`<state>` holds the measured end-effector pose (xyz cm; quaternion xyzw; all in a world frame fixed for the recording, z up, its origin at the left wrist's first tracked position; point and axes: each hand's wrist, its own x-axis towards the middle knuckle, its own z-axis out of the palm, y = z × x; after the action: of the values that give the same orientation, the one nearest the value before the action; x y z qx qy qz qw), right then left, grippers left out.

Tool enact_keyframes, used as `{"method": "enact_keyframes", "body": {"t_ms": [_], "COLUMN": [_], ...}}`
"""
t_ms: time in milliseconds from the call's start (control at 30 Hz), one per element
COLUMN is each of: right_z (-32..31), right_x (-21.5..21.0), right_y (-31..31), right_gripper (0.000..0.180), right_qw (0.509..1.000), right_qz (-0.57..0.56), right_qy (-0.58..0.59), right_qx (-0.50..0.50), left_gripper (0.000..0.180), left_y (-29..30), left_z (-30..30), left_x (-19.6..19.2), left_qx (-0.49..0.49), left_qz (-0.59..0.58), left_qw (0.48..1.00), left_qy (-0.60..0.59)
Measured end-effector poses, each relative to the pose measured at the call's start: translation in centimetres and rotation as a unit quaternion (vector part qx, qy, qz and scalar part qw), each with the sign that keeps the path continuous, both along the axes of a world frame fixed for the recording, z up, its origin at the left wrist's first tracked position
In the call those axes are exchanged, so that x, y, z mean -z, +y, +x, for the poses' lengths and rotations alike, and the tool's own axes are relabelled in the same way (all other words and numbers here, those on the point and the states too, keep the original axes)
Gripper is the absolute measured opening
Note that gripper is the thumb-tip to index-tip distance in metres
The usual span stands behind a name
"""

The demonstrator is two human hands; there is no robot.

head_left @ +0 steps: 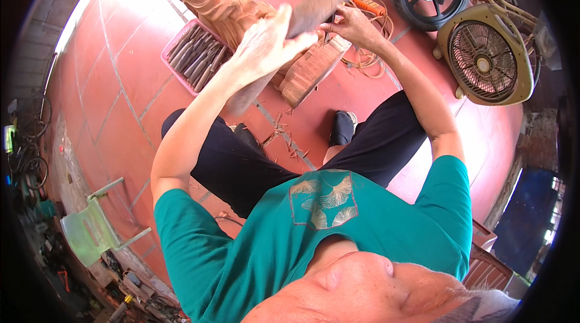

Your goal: The person sits on the floor and carves a wooden sculpture using a chisel and mallet. They repeatedly strike the chisel to shape the wood and occasionally adjust the tool and workpiece.

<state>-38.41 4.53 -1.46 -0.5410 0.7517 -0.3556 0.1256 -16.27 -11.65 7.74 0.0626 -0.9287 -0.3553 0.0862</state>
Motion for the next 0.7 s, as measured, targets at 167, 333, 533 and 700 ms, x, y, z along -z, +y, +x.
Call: {"method": "enact_keyframes", "body": {"t_ms": [167, 333, 533, 700], "right_z": [0.2, -4.0, -2.6, -2.3], "right_x": [-0.7, 2.0, 1.3, 1.5], "right_y": [-0.1, 0.9, 0.6, 0.3], "right_gripper": [0.03, 0.031, 0.031, 0.03], "right_qw": [0.991, 0.974, 0.972, 0.97], "right_qz": [-0.013, -0.042, -0.05, -0.03], "right_qy": [-0.117, -0.211, -0.229, -0.238], "right_qx": [0.059, 0.068, 0.035, 0.032], "left_gripper": [0.072, 0.071, 0.063, 0.064], "left_y": [-1.4, -1.4, -0.9, 0.0], "left_z": [0.1, -0.3, -0.1, 0.0], "left_x": [1.3, 0.9, -0.4, -0.3], "left_qx": [-0.009, -0.007, -0.025, -0.02], "left_qz": [0.048, 0.079, 0.109, 0.156], "left_qw": [0.998, 0.996, 0.994, 0.979], "left_qy": [-0.049, 0.029, 0.011, 0.129]}}
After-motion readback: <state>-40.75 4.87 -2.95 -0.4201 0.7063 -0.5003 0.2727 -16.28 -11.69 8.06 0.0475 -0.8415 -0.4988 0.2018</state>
